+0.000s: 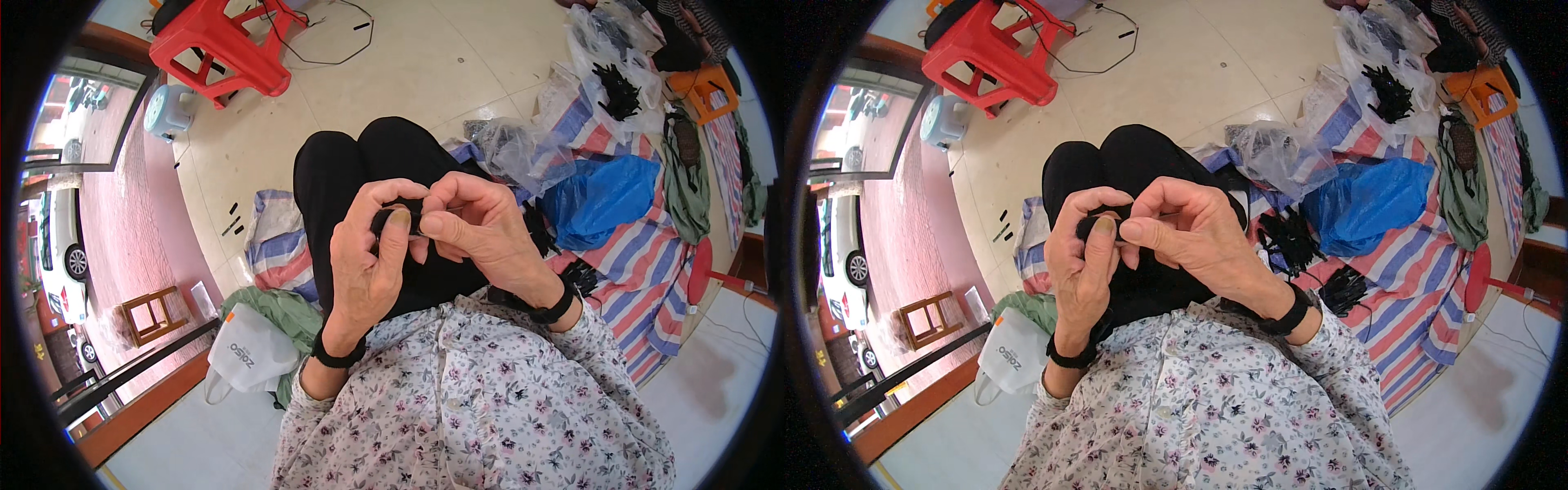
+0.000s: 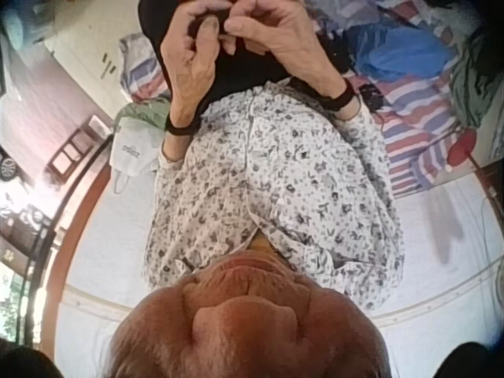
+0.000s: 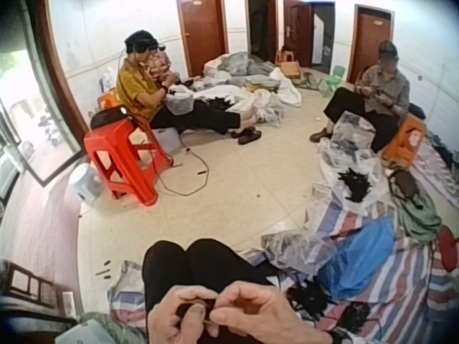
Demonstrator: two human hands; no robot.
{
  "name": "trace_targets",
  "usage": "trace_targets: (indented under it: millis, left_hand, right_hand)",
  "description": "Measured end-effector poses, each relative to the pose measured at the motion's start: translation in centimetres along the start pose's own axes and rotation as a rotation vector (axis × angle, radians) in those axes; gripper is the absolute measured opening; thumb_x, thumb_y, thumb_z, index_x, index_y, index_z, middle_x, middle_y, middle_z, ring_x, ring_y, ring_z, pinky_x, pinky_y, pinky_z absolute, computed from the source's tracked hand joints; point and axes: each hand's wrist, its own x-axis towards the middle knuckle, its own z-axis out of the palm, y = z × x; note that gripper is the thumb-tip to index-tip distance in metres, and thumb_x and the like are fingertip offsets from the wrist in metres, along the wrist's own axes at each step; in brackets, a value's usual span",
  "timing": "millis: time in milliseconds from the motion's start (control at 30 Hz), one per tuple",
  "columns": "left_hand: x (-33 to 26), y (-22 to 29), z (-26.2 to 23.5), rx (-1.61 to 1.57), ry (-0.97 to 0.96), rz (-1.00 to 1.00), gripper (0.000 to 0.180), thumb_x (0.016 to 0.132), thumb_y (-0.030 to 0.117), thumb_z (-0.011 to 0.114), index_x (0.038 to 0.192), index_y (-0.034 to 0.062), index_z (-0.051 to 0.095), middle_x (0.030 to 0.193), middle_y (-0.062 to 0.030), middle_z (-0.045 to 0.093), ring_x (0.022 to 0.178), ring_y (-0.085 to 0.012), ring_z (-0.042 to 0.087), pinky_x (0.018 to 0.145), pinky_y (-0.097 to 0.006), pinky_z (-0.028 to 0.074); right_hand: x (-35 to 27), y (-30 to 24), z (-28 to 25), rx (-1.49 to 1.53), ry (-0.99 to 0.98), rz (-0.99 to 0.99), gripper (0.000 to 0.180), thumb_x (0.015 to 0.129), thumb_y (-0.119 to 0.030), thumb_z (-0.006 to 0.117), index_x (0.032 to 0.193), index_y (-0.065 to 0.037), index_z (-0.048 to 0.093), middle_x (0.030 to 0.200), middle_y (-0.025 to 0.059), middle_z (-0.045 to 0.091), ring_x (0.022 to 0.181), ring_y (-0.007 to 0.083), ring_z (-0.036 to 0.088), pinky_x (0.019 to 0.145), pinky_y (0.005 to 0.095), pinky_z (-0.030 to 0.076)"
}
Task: Manually assembling small plastic buckles onto shoe straps.
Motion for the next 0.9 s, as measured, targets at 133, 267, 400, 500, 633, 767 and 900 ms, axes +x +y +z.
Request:
trace_targets:
  millis: [133,267,400,500,633,767,900]
  left_hand:
    - [-0.1,-0.7,0.0,-0.077,0.045,-0.026,0.018,0.098,0.009,0.046,0.109,0.0011,0.057,0.062,0.0005,0.055,0.055,-0.0021,0.048,0.049,-0.018,0.032]
    - [0.0,-0.5,0.0,-0.163,0.02,-0.07,0.019,0.098,0.01,0.045,0.11,0.001,0.057,0.061,0.0017,0.054,0.053,-0.0002,0.044,0.047,-0.017,0.03]
    - [-0.2,-1.1,-0.1,-0.226,0.002,-0.146,0.021,0.1,0.012,0.044,0.111,0.0006,0.057,0.063,0.0016,0.054,0.051,0.001,0.04,0.046,-0.017,0.026]
    - [0.1,-1.1,0.0,-0.261,0.006,-0.179,0.021,0.1,0.013,0.044,0.108,0.0004,0.059,0.065,0.0013,0.055,0.051,0.0011,0.039,0.045,-0.016,0.025]
    - [0.5,-1.6,-0.1,-0.144,0.037,-0.196,0.02,0.1,0.014,0.048,0.102,0.0004,0.062,0.068,0.0009,0.056,0.05,0.0008,0.039,0.045,-0.017,0.026]
    - [0.8,-2.0,-0.6,-0.168,0.046,-0.124,0.021,0.1,0.019,0.05,0.104,0.0015,0.061,0.064,0.0013,0.055,0.048,0.0003,0.038,0.044,-0.016,0.022]
    - [1.3,-1.8,-0.8,-0.21,0.035,-0.169,0.021,0.099,0.017,0.051,0.107,0.0014,0.062,0.066,0.0002,0.057,0.05,0.0006,0.039,0.045,-0.016,0.023]
  right_hand:
    - [0.2,0.5,0.2,-0.015,0.014,-0.01,0.013,0.092,-0.013,0.066,0.092,-0.002,0.06,0.07,0.0006,0.061,0.054,0.0012,0.047,0.046,0.0168,0.035]
    - [0.3,1.3,0.0,0.181,0.017,0.025,0.015,0.092,-0.016,0.065,0.09,-0.002,0.059,0.067,-0.0003,0.057,0.051,0.002,0.047,0.044,0.0175,0.035]
    - [0.5,1.5,0.4,0.15,0.069,0.037,0.017,0.093,-0.017,0.065,0.087,-0.003,0.059,0.065,-0.0001,0.056,0.05,0.0024,0.046,0.043,0.0186,0.035]
    - [0.9,2.3,-0.1,0.149,0.073,0.05,0.019,0.094,-0.019,0.064,0.085,-0.003,0.059,0.065,-0.0004,0.056,0.048,0.0028,0.045,0.042,0.0188,0.034]
    - [1.0,1.8,-0.1,0.203,0.024,0.104,0.021,0.095,-0.021,0.062,0.087,-0.002,0.06,0.07,0.0014,0.058,0.051,0.0041,0.047,0.044,0.02,0.037]
    - [0.6,1.1,-1.3,0.347,-0.011,0.144,0.024,0.098,-0.022,0.056,0.099,0.001,0.063,0.083,0.0065,0.063,0.061,0.0071,0.053,0.054,0.0237,0.045]
    - [-0.1,0.5,-1.5,0.044,0.008,0.142,0.019,0.096,-0.014,0.059,0.103,0.002,0.063,0.083,0.0058,0.064,0.062,0.0077,0.056,0.057,0.0228,0.048]
